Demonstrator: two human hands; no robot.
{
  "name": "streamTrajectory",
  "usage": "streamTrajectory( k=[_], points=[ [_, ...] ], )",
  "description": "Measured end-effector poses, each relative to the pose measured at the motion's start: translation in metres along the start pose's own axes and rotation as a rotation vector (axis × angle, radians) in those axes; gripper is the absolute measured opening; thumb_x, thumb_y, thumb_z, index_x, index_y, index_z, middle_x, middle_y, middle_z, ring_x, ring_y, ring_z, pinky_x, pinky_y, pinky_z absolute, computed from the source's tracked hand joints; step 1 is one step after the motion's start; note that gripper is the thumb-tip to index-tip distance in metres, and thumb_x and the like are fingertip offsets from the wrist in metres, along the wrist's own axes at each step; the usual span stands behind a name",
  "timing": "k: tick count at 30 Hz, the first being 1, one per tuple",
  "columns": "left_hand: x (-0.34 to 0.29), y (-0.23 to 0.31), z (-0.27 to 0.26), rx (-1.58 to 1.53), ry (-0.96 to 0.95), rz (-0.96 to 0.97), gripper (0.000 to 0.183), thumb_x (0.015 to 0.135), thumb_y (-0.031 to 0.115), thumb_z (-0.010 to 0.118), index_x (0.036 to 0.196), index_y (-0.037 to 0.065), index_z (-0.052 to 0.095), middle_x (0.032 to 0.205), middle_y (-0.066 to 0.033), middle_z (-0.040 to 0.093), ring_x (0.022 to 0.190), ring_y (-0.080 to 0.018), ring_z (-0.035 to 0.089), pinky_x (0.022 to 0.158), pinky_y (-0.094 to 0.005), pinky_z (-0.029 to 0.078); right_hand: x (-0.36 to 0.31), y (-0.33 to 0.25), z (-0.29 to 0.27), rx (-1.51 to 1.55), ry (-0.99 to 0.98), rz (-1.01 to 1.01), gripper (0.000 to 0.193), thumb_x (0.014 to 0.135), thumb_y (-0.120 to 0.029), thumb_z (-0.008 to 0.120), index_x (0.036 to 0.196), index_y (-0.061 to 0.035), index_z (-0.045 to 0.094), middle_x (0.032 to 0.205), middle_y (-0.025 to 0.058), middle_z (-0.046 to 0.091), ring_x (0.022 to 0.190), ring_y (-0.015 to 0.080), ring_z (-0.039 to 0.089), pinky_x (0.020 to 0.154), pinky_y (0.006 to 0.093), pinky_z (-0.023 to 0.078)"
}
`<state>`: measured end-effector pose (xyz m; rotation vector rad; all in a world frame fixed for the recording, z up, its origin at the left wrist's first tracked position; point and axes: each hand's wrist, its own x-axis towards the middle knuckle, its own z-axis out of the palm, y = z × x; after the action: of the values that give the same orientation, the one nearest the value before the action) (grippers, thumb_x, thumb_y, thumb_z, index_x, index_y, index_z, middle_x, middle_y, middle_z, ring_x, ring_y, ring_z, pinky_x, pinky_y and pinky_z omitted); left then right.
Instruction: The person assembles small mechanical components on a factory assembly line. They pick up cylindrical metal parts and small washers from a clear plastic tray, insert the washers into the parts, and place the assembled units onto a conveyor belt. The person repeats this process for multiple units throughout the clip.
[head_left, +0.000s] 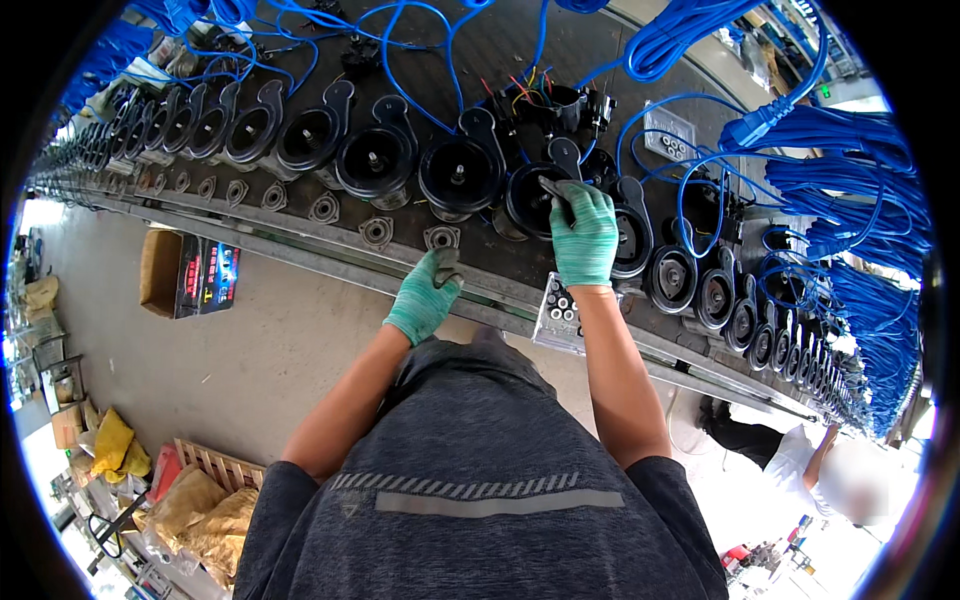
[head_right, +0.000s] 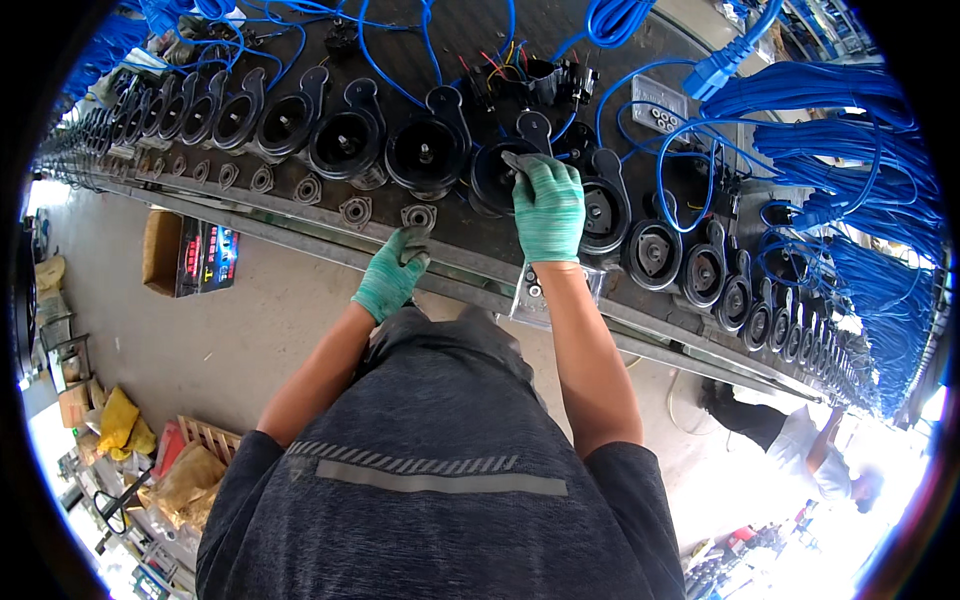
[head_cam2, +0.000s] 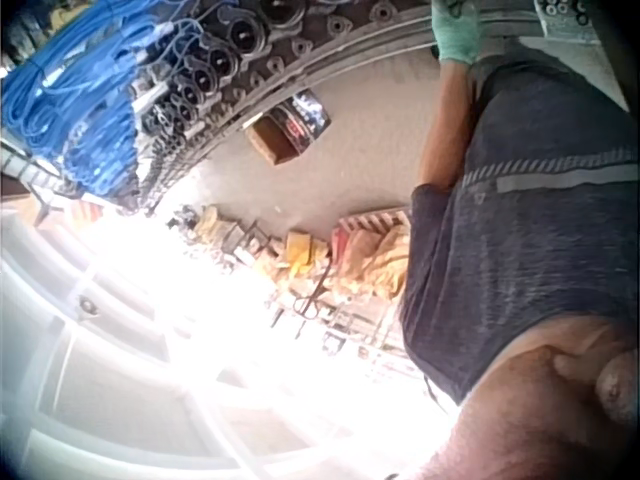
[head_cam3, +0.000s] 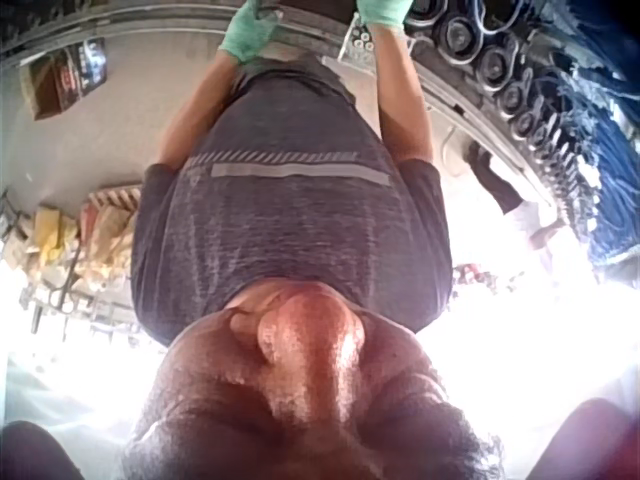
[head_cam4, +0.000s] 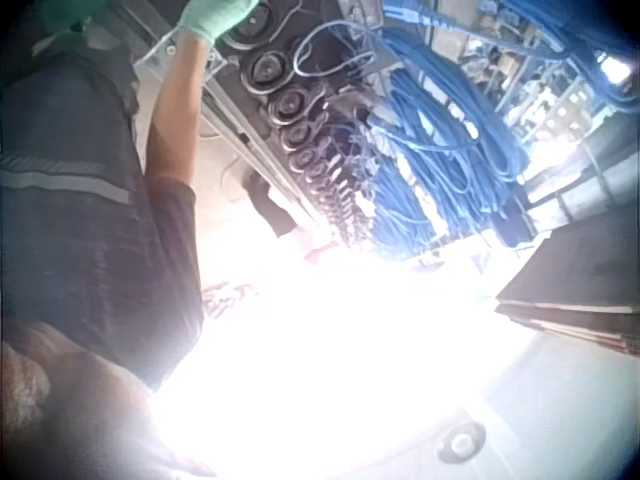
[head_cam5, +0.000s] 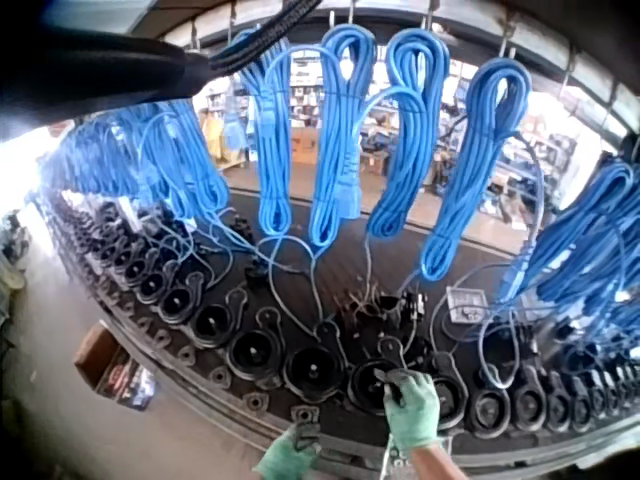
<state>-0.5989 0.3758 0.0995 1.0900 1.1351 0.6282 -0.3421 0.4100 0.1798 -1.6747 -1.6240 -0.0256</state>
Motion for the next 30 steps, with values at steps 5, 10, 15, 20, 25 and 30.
streamTrajectory(
  k=[5, 10, 15, 20, 25, 30],
  points=[
    [0.011, -0.023, -0.036, 0.583, 0.149, 0.182, 0.055, 0.087, 0.010, 0.073, 0.137, 0.000, 0.052, 0.128, -0.0174, 0.061, 0.113, -0.0302, 0.062, 0.099, -0.0396, 0.051, -0.007, -0.003, 0.005, -0.135, -0.076, -0.137, 0.023, 0.078, -0.010, 0.075, 0.101, -0.0116, 0.073, 0.109, 0.0055, 0.070, 0.099, 0.0322, 0.063, 0.085, 0.0446, 0.052],
    [0.043, -0.007, -0.040, 0.979, 0.124, 0.217, 0.061, 0.082, 0.022, 0.080, 0.134, 0.004, 0.055, 0.129, -0.0192, 0.057, 0.118, -0.0384, 0.056, 0.100, -0.0458, 0.051, -0.029, -0.017, -0.026, -0.087, -0.125, -0.075, 0.028, 0.078, -0.001, 0.070, 0.105, -0.0078, 0.072, 0.112, 0.0100, 0.069, 0.103, 0.0331, 0.064, 0.090, 0.0438, 0.053],
    [0.072, -0.010, -0.033, 1.129, 0.155, 0.244, 0.073, 0.075, 0.037, 0.086, 0.134, 0.005, 0.056, 0.129, -0.0170, 0.056, 0.114, -0.0356, 0.058, 0.093, -0.0448, 0.054, -0.094, -0.011, -0.057, -0.007, -0.200, 0.481, 0.025, 0.084, 0.002, 0.068, 0.107, -0.0062, 0.073, 0.100, 0.0115, 0.070, 0.080, 0.0247, 0.068, 0.070, 0.0345, 0.055],
    [0.069, -0.001, -0.016, 1.183, 0.130, 0.134, 0.081, 0.073, 0.042, 0.087, 0.138, 0.007, 0.053, 0.133, -0.0158, 0.053, 0.116, -0.0341, 0.057, 0.094, -0.0448, 0.053, -0.187, 0.037, -0.035, -0.406, -0.464, 0.391, 0.043, 0.081, -0.026, 0.077, 0.121, -0.0122, 0.066, 0.121, 0.0189, 0.064, 0.111, 0.0380, 0.062, 0.092, 0.0486, 0.054],
    [0.069, -0.002, -0.017, 1.212, 0.124, 0.047, 0.084, 0.071, 0.037, 0.089, 0.140, 0.007, 0.052, 0.139, -0.0193, 0.049, 0.121, -0.0364, 0.055, 0.099, -0.0454, 0.052, -0.189, 0.041, -0.015, -0.452, -0.652, 0.521, 0.048, 0.080, -0.024, 0.079, 0.125, -0.0149, 0.065, 0.117, 0.0151, 0.064, 0.107, 0.0385, 0.064, 0.090, 0.0481, 0.054],
    [0.077, -0.002, -0.015, 1.195, 0.132, 0.017, 0.081, 0.072, 0.036, 0.089, 0.139, 0.008, 0.053, 0.137, -0.0180, 0.049, 0.121, -0.0361, 0.054, 0.101, -0.0448, 0.052, -0.205, 0.064, -0.008, -0.443, -0.667, 0.469, 0.047, 0.080, -0.028, 0.079, 0.124, -0.0146, 0.066, 0.120, 0.0146, 0.066, 0.105, 0.0379, 0.066, 0.088, 0.0478, 0.055]
  ],
)
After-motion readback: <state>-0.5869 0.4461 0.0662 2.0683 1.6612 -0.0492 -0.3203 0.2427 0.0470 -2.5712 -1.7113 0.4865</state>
